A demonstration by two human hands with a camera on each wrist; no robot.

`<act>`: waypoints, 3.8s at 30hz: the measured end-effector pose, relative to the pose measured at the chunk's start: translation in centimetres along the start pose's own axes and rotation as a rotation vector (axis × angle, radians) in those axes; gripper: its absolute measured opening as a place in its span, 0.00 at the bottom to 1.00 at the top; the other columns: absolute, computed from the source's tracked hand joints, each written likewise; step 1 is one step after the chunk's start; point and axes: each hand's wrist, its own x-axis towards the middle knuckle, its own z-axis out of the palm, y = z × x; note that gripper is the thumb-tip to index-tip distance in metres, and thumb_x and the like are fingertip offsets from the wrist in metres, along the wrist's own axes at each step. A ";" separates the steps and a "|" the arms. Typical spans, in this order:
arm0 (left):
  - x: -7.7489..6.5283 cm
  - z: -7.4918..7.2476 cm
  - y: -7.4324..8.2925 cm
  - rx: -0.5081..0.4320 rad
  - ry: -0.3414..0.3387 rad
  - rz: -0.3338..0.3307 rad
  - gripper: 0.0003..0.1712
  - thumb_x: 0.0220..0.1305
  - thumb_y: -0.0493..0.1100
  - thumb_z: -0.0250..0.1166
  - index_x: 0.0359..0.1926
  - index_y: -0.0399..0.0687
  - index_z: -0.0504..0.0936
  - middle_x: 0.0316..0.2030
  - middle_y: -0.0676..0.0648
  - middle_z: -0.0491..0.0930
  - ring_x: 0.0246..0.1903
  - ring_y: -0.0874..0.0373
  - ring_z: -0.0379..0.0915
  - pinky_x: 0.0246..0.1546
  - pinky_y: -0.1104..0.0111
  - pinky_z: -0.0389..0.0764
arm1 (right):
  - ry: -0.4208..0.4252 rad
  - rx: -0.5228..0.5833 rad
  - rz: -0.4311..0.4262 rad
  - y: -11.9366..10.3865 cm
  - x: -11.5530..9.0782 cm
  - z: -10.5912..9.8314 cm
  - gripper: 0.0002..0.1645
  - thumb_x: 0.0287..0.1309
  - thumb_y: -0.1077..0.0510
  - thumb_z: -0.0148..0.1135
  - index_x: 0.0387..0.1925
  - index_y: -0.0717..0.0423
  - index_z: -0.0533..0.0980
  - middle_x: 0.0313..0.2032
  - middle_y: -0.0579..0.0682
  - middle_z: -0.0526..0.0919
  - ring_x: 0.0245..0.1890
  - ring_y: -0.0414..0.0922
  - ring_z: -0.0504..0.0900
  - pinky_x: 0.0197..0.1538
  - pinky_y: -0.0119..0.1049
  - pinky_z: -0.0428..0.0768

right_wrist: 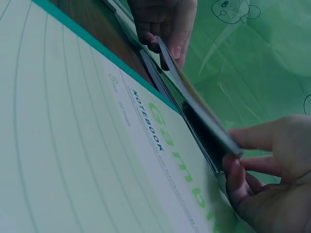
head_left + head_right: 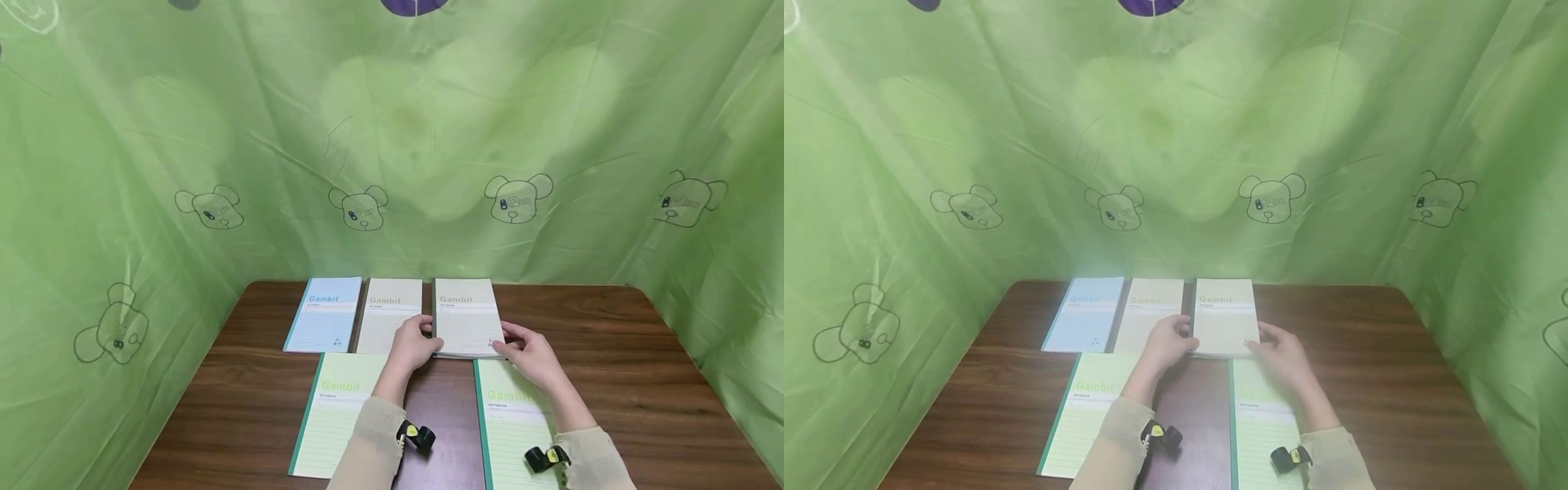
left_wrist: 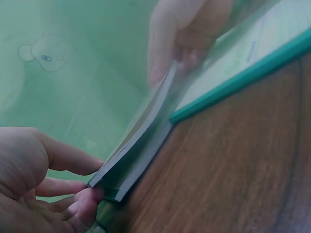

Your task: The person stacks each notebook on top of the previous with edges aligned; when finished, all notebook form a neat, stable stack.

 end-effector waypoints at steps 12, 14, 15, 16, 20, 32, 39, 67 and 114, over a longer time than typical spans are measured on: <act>-0.1 1.2 0.3 0.138 0.037 0.050 0.30 0.59 0.33 0.76 0.63 0.29 0.83 0.48 0.40 0.84 0.50 0.45 0.81 0.58 0.52 0.84 | 0.020 -0.136 -0.013 1.0 0.1 0.3 0.36 0.71 0.57 0.74 0.76 0.62 0.74 0.64 0.65 0.80 0.44 0.48 0.82 0.44 0.35 0.79; -0.1 1.3 0.2 0.163 0.041 0.054 0.30 0.59 0.32 0.75 0.63 0.29 0.83 0.48 0.39 0.83 0.50 0.45 0.81 0.57 0.52 0.84 | 0.032 -0.159 -0.010 1.2 0.1 0.4 0.36 0.71 0.57 0.74 0.76 0.61 0.74 0.66 0.66 0.78 0.45 0.48 0.82 0.46 0.36 0.79; 0.0 1.4 0.2 0.174 0.044 0.055 0.30 0.59 0.32 0.75 0.63 0.29 0.83 0.48 0.39 0.83 0.49 0.45 0.81 0.57 0.52 0.84 | 0.036 -0.168 -0.010 1.2 0.1 0.5 0.36 0.71 0.57 0.74 0.76 0.61 0.75 0.66 0.66 0.78 0.45 0.48 0.82 0.46 0.36 0.78; 0.0 1.5 0.1 0.187 0.044 0.054 0.29 0.59 0.32 0.74 0.63 0.29 0.83 0.48 0.39 0.83 0.50 0.45 0.81 0.57 0.52 0.84 | 0.040 -0.172 -0.012 1.1 0.1 0.6 0.36 0.71 0.57 0.73 0.76 0.61 0.75 0.66 0.66 0.78 0.46 0.48 0.82 0.46 0.37 0.78; 0.1 1.7 0.1 0.210 0.052 0.064 0.29 0.59 0.32 0.73 0.63 0.29 0.84 0.48 0.39 0.83 0.49 0.46 0.81 0.56 0.52 0.84 | 0.054 -0.184 -0.024 0.9 0.2 0.8 0.38 0.71 0.58 0.73 0.77 0.64 0.72 0.66 0.64 0.79 0.46 0.48 0.82 0.47 0.38 0.77; 0.0 2.0 0.3 0.203 0.090 0.069 0.26 0.61 0.29 0.71 0.62 0.30 0.85 0.50 0.37 0.86 0.45 0.48 0.82 0.52 0.53 0.86 | 0.080 -0.263 -0.085 0.8 0.2 1.0 0.35 0.70 0.59 0.72 0.74 0.65 0.75 0.66 0.65 0.79 0.43 0.47 0.84 0.49 0.44 0.79; -0.2 2.1 0.5 0.191 0.105 0.075 0.26 0.60 0.27 0.69 0.61 0.30 0.85 0.49 0.36 0.85 0.48 0.44 0.83 0.54 0.49 0.85 | 0.072 -0.268 -0.091 0.3 -0.1 1.0 0.35 0.70 0.59 0.72 0.74 0.66 0.75 0.67 0.65 0.79 0.42 0.47 0.84 0.49 0.44 0.78; -3.7 -1.2 4.8 -0.077 -0.138 0.104 0.27 0.74 0.45 0.69 0.70 0.44 0.80 0.62 0.37 0.85 0.48 0.54 0.89 0.50 0.57 0.87 | -0.080 -0.066 -0.075 -3.6 -4.4 -5.6 0.33 0.77 0.49 0.68 0.73 0.62 0.75 0.61 0.60 0.86 0.55 0.49 0.85 0.51 0.31 0.81; -11.1 6.2 3.6 -0.432 -0.216 -0.092 0.34 0.49 0.18 0.68 0.60 0.36 0.83 0.38 0.45 0.78 0.30 0.59 0.79 0.29 0.68 0.86 | -0.197 -0.107 0.174 2.5 -10.2 -8.3 0.49 0.71 0.49 0.75 0.80 0.69 0.63 0.58 0.58 0.82 0.49 0.47 0.84 0.43 0.35 0.83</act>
